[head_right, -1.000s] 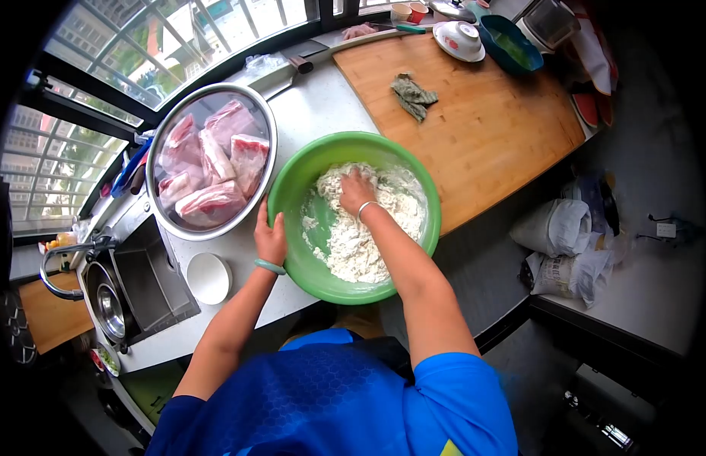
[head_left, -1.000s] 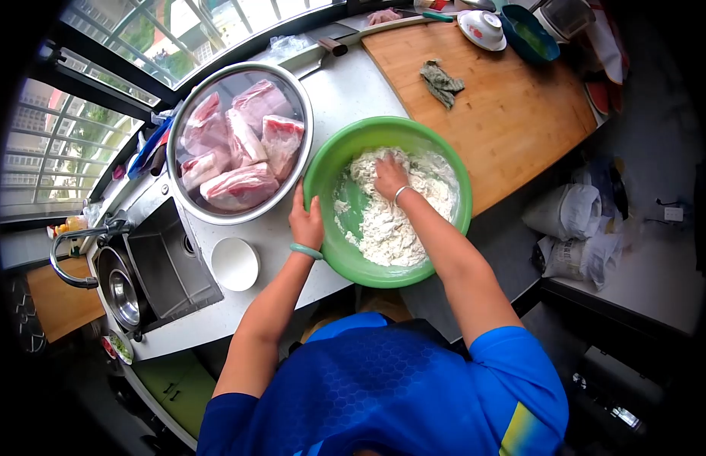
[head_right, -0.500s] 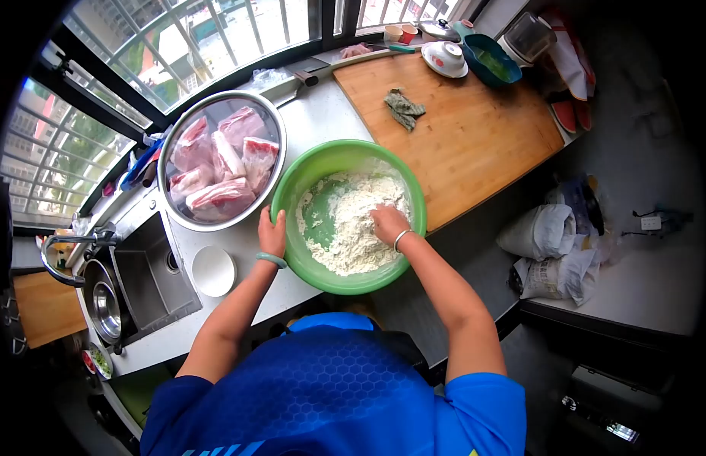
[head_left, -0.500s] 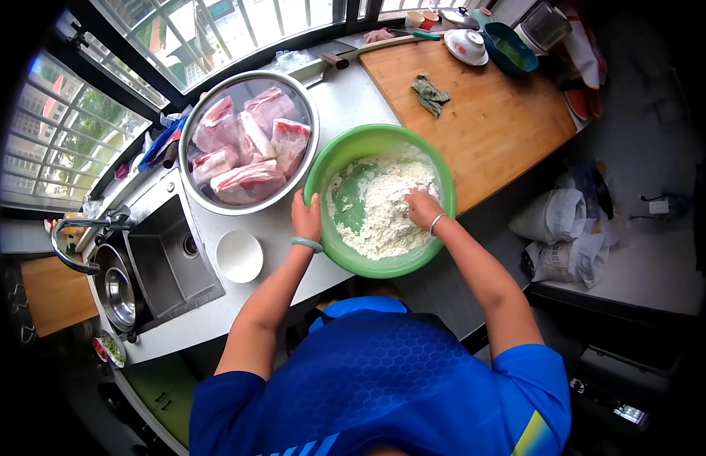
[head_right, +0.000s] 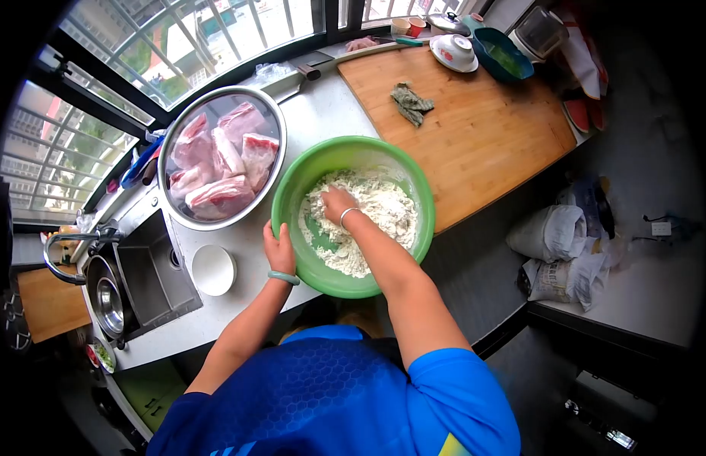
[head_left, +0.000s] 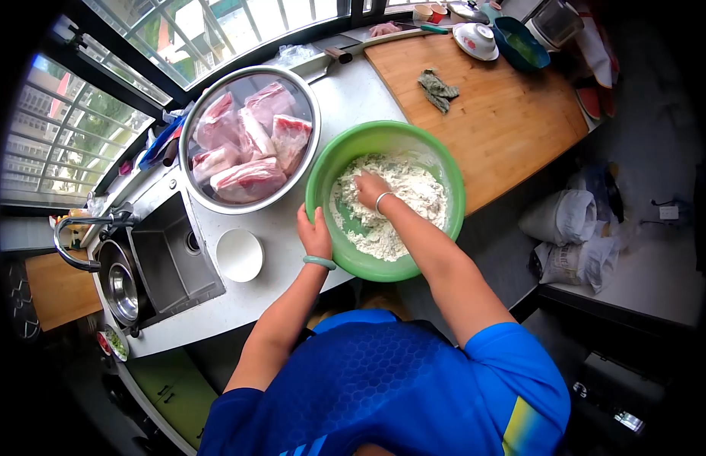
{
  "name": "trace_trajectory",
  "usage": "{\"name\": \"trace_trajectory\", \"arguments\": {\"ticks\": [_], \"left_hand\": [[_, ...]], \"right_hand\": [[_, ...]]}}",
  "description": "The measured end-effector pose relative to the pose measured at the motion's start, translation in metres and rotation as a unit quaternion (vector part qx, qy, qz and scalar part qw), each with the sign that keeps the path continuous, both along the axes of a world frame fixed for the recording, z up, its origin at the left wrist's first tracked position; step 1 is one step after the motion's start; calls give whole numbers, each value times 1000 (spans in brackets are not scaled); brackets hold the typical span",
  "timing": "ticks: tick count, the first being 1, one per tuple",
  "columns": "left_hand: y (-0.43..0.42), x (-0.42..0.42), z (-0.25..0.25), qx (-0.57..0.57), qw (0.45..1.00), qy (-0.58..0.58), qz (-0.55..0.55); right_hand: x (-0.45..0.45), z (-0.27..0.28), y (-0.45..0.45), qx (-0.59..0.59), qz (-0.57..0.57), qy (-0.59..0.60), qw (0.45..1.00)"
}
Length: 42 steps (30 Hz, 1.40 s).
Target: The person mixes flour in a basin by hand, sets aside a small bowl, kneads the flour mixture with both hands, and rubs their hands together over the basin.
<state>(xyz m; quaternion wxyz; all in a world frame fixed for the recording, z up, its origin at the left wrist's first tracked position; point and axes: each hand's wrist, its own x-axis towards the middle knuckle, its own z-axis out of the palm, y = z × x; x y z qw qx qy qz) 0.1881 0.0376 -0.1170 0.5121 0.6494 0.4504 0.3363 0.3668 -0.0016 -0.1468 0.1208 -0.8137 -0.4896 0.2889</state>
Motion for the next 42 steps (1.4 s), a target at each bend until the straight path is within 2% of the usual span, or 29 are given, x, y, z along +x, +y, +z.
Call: {"name": "trace_trajectory", "arguments": {"ticks": [2,4,6,7,9,10,12,14,16,19,24,26,27,29,31,32,34,35,37,38,40,42], "left_hand": [[-18,-7,-2,-55,997,23,56],[-15,-11,-8,-82,995,7,53],[3,-5,-14,-25,999,1,25],[21,-2,-9,-61,997,42,-10],[48,10,-12,67,989,119,-61],[50,12,-11,59,989,124,-60],[51,18,-1,25,983,149,-100],[49,17,0,30,982,164,-88],[49,20,2,19,985,156,-74],[47,21,-5,52,986,154,-47],[46,18,-2,49,994,88,-51],[46,17,0,45,993,84,-63],[46,18,-3,50,994,74,-65],[47,13,-13,42,993,92,-53],[47,14,-10,40,994,92,-54],[47,13,-12,33,993,98,-53],[46,11,-16,29,993,100,-49],[46,12,-11,26,994,92,-50],[45,12,-9,22,995,91,-47],[46,13,-11,25,994,89,-50],[45,14,-14,27,994,96,-52],[45,17,-10,21,995,88,-44]], "right_hand": [[-49,6,-13,11,40,11,999],[-72,6,-36,-29,62,37,997],[-60,17,-63,-17,72,19,997],[-53,27,-82,-6,83,8,997],[-24,48,-106,46,91,-47,994],[-6,60,-109,-7,104,-41,994],[25,59,-108,-82,43,-23,995],[43,32,-92,-55,-45,-52,996],[38,13,-60,-40,-75,-103,991],[39,-2,-17,12,-110,-97,989],[-24,-16,15,92,-56,-33,994],[-57,-9,4,37,-17,24,999],[-68,-3,-10,19,35,13,999],[-79,35,-45,-54,65,53,995],[-67,22,-85,-8,93,-13,996],[-50,52,-90,-67,117,-8,991],[-4,58,-97,-88,97,-17,991],[17,47,-103,-42,61,-46,996],[55,31,-88,-109,10,-39,993],[63,15,-83,-38,-40,-52,997],[70,-5,-52,-11,-114,-50,992],[65,-6,-27,19,-113,-48,992]]}}
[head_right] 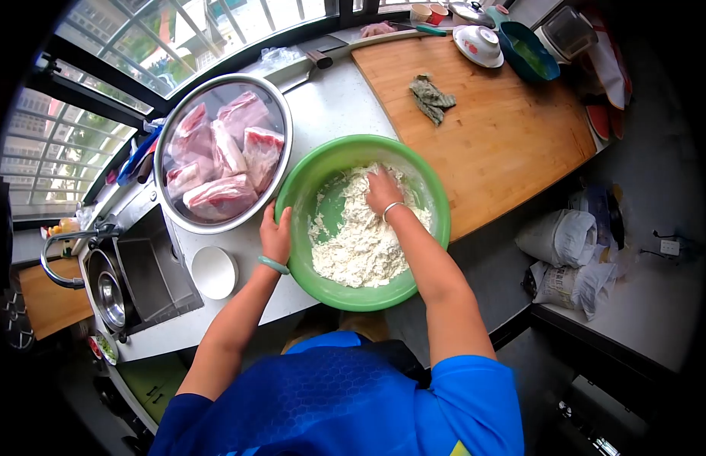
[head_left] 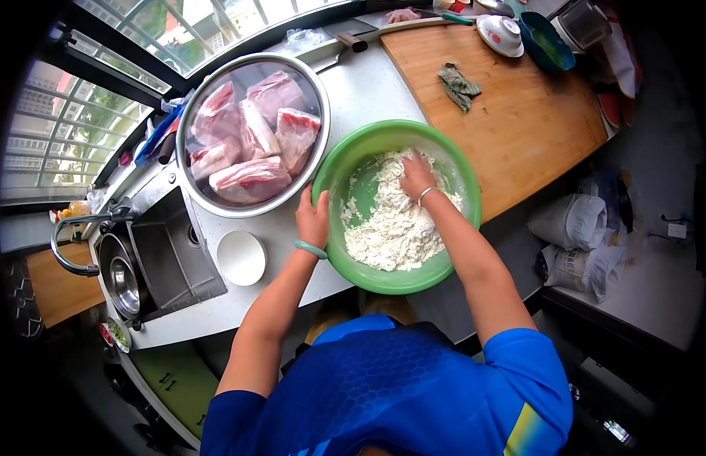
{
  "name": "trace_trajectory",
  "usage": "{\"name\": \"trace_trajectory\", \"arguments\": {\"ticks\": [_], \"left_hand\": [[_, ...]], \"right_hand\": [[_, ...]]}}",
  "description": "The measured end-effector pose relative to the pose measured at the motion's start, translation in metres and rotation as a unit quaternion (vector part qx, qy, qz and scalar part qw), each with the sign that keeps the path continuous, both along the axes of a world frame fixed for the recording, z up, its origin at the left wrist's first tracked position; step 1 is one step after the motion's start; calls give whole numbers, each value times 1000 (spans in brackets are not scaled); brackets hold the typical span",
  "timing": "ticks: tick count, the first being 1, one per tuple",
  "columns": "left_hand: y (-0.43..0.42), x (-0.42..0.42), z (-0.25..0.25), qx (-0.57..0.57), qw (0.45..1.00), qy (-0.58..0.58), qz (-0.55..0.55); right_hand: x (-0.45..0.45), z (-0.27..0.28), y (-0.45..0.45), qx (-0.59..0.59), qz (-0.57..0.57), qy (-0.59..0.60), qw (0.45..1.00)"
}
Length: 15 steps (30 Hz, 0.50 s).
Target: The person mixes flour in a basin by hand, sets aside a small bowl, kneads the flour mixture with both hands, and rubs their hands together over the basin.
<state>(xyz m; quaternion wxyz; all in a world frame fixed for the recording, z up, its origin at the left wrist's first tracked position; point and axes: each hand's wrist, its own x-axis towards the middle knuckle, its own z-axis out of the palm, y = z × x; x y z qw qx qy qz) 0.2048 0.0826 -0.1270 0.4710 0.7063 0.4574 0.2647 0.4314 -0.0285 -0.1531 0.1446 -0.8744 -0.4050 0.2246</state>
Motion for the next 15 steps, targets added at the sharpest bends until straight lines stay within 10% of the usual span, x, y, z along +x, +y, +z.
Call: {"name": "trace_trajectory", "arguments": {"ticks": [8,15], "left_hand": [[-28,-11,5,-52,992,-108,37],[-11,-10,12,-86,991,-102,24]], "right_hand": [[-108,24,30,-59,175,33,982],[-112,80,-38,-154,482,69,860]]}}
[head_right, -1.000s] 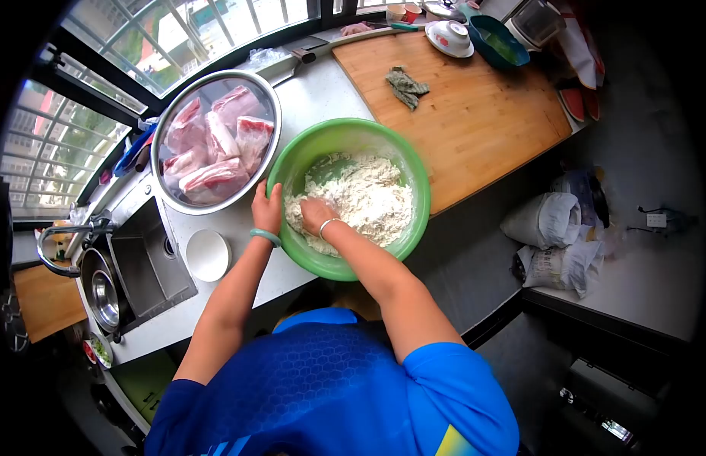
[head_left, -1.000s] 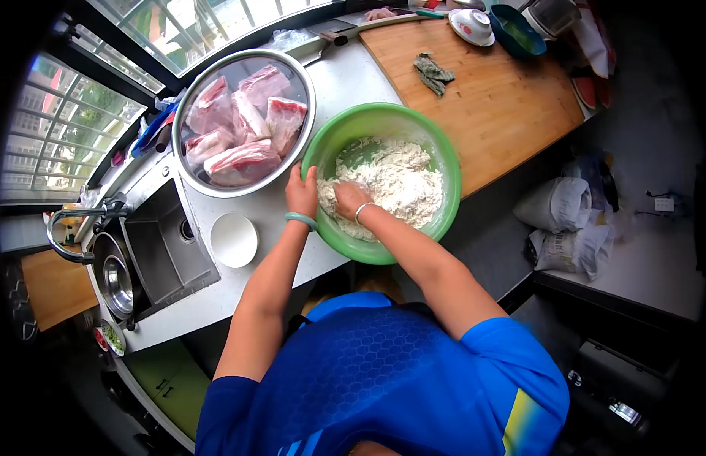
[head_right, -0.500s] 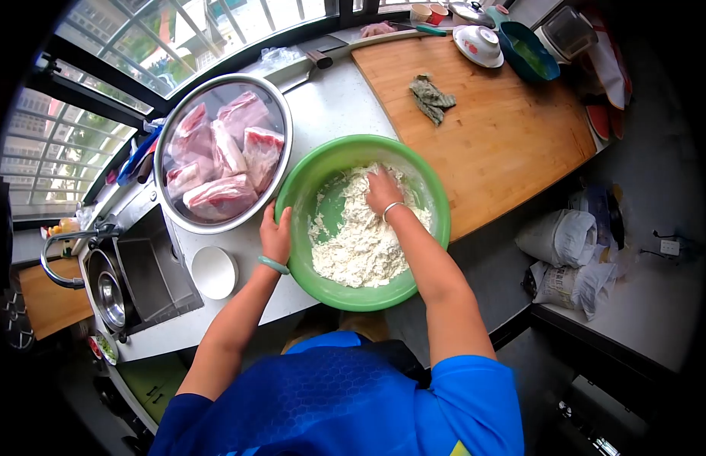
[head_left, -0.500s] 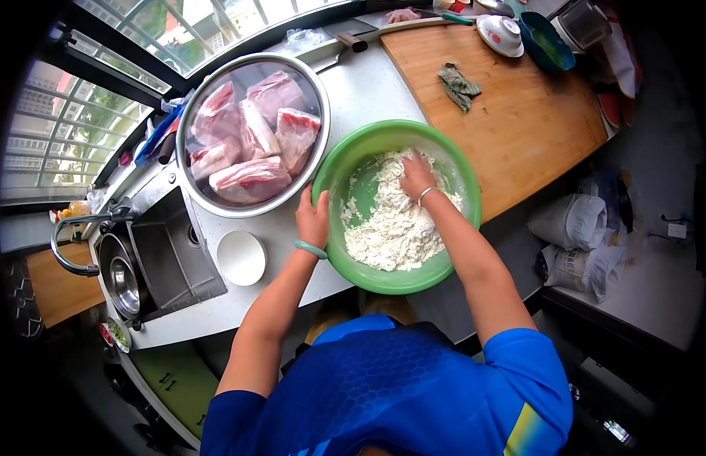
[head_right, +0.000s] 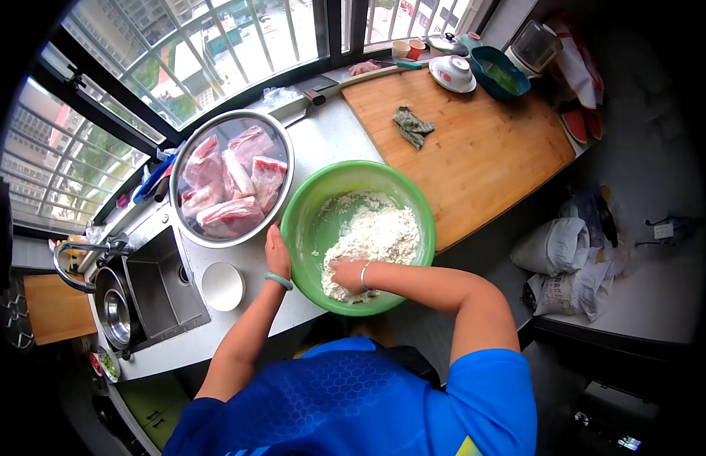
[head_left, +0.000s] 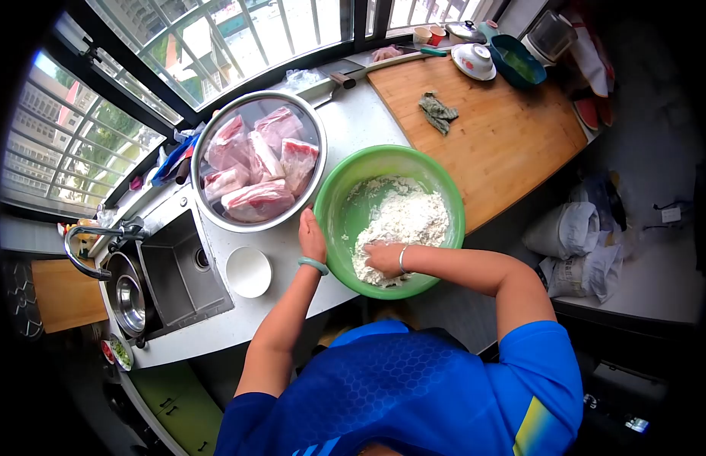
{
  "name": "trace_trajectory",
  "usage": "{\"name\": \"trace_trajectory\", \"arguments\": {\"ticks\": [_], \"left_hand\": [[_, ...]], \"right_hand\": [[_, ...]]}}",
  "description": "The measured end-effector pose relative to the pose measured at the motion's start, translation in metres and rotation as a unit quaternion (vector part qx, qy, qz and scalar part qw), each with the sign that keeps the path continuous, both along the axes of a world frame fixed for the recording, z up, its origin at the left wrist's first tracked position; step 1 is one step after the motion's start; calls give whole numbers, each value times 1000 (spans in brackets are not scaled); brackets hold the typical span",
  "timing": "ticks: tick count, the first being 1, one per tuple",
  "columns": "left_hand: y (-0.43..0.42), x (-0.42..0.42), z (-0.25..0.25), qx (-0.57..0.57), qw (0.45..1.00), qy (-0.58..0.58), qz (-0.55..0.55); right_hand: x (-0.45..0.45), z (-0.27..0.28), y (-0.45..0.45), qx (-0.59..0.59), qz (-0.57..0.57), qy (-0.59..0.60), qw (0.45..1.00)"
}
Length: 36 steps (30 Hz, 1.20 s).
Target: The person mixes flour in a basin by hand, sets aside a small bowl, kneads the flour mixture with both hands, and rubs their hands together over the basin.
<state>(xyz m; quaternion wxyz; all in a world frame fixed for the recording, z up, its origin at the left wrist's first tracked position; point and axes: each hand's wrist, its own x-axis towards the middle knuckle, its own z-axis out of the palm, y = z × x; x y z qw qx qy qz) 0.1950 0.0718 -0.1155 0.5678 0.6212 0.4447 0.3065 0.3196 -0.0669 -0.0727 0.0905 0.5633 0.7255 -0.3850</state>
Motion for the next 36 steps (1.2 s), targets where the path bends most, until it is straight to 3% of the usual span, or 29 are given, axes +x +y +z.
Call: {"name": "trace_trajectory", "arguments": {"ticks": [1,3,5,7,9,10,13,15,17,20,23,25,27,29,30,31,35,36], "left_hand": [[8,9,5,48,999,8,-5],[10,10,-5,20,1000,-6,-16],[7,7,-2,45,998,-7,-35],[8,7,-6,59,998,-5,-37],[8,8,-2,55,997,13,-50],[7,8,0,10,999,-13,-37],[2,6,-6,13,999,-17,-29],[0,4,-10,17,999,-18,-28],[-6,3,-13,11,999,-46,7],[-20,-4,0,-10,998,-66,21],[-25,-9,7,-1,1000,-28,12],[-24,-11,11,20,1000,7,2],[-21,-11,8,15,999,23,-16],[-18,-11,3,-3,999,29,-17],[-16,-8,-1,45,999,27,-12],[-19,-11,-3,90,995,28,-8],[-18,-7,1,53,998,-14,2],[-12,-8,-1,77,997,29,-17]], "right_hand": [[-6,-5,10,42,31,16,999],[-15,-44,49,123,97,40,987],[0,-42,90,97,34,25,994],[32,-36,121,157,-54,46,985],[74,-25,130,172,-204,66,961],[96,-31,129,198,-295,79,931],[143,-47,98,268,-510,174,799],[153,-50,65,292,-625,154,708],[160,-76,27,263,-689,78,671],[131,-67,-24,229,-706,29,670],[124,-63,-19,267,-669,-20,694],[127,-49,26,207,-619,-63,755],[113,-43,80,163,-511,-68,841],[66,-38,108,202,-368,-18,907],[37,-39,112,161,-312,-19,936],[13,-58,103,213,-225,5,951],[-24,-51,30,113,6,35,993],[-21,-37,20,64,105,20,992]]}}
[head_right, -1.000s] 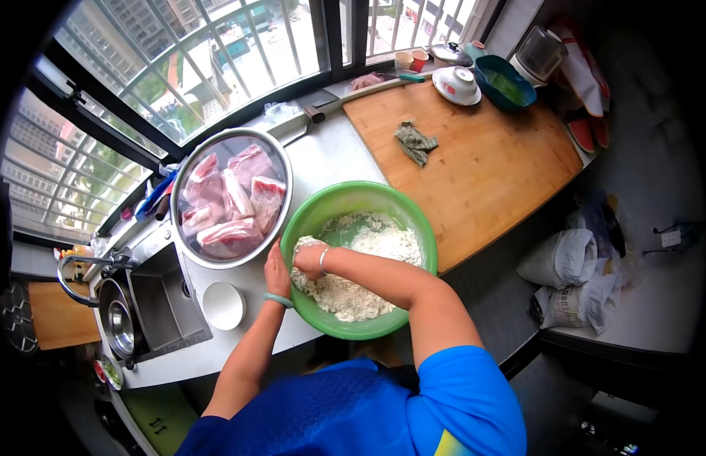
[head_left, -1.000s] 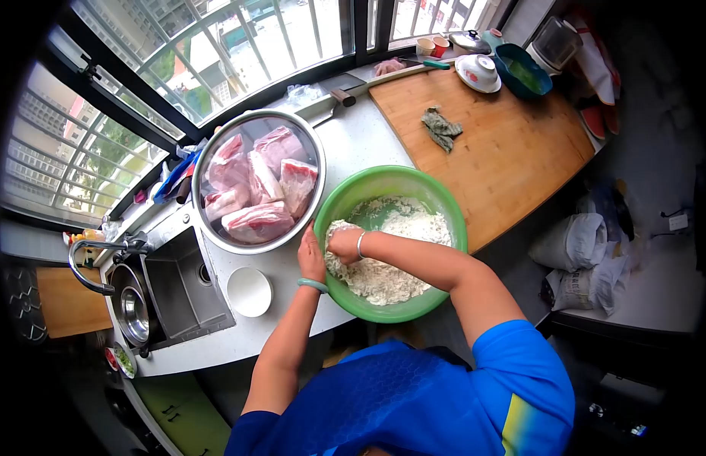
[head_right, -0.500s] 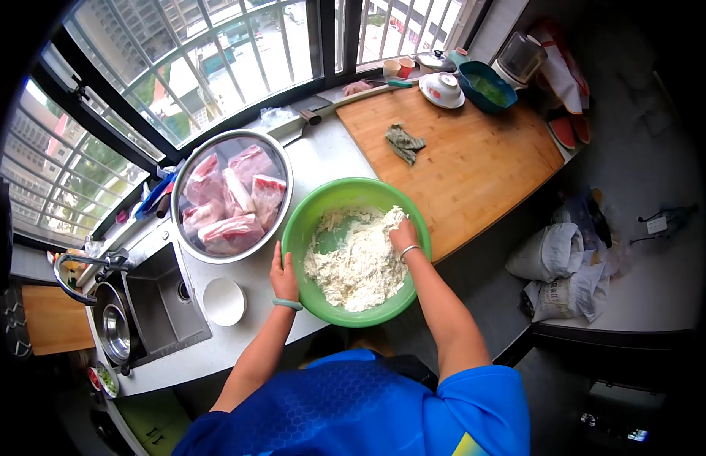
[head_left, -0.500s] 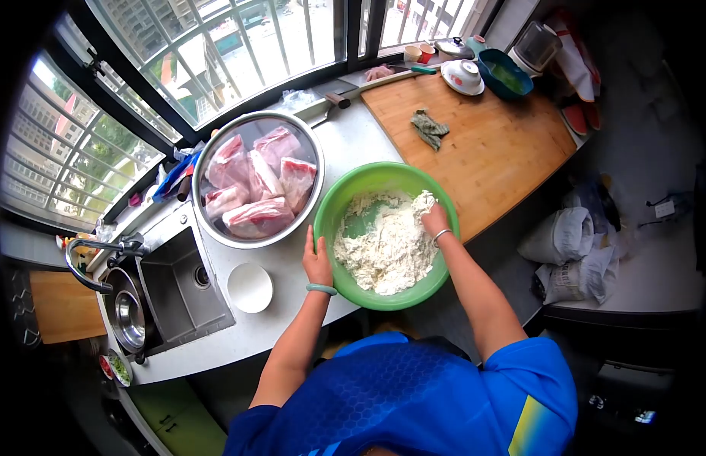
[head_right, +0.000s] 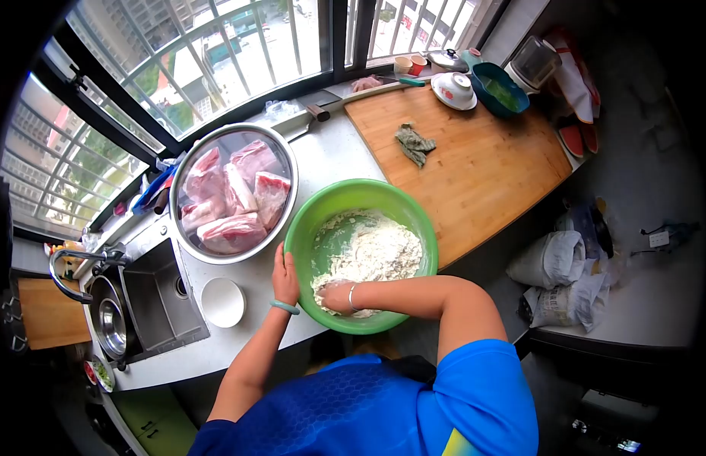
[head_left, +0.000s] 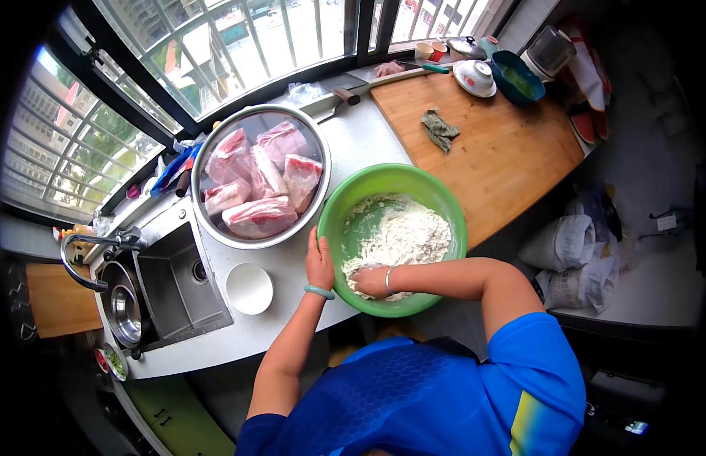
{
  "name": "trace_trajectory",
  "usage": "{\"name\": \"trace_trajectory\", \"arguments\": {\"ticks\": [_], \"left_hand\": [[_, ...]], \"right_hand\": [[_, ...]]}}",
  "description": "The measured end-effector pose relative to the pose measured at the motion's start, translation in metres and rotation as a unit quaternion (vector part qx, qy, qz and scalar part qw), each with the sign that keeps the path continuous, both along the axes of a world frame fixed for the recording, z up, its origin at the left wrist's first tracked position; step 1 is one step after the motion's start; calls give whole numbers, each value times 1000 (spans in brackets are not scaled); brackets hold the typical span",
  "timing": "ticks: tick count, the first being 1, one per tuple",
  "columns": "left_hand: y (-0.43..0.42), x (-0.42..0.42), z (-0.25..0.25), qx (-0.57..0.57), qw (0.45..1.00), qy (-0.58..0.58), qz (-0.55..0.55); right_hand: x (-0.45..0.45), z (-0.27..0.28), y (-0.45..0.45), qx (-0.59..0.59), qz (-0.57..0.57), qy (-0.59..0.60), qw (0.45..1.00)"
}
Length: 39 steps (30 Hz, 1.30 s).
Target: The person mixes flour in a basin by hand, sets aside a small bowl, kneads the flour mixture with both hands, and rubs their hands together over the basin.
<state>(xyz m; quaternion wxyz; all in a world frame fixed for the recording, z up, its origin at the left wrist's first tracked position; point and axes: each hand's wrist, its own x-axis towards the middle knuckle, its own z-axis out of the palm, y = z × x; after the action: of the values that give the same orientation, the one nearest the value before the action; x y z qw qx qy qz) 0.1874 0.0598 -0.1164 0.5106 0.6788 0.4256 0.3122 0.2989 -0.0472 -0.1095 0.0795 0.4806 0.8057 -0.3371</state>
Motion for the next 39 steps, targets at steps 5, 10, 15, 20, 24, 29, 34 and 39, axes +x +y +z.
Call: {"name": "trace_trajectory", "arguments": {"ticks": [5,10,15,20,24,29,34,39], "left_hand": [[29,20,-2,-32,998,27,-52],[21,9,1,-30,999,-6,-31],[-16,-1,-8,-94,985,-138,34],[-35,-25,1,-157,977,-132,66],[20,1,10,38,997,8,-63],[19,10,-8,-23,999,-25,-37],[-24,7,-3,-89,989,-94,65],[-68,-16,-14,-201,970,-74,116]], "right_hand": [[24,-12,69,36,-160,-1,986],[136,-35,89,89,-540,97,831],[170,-46,-1,142,-650,49,745],[130,6,-51,6,-595,-67,801],[135,-19,-44,-56,-549,-68,831],[128,-30,9,107,-648,-13,754],[103,-28,52,73,-644,-26,761],[9,-13,42,42,-526,-47,848]]}}
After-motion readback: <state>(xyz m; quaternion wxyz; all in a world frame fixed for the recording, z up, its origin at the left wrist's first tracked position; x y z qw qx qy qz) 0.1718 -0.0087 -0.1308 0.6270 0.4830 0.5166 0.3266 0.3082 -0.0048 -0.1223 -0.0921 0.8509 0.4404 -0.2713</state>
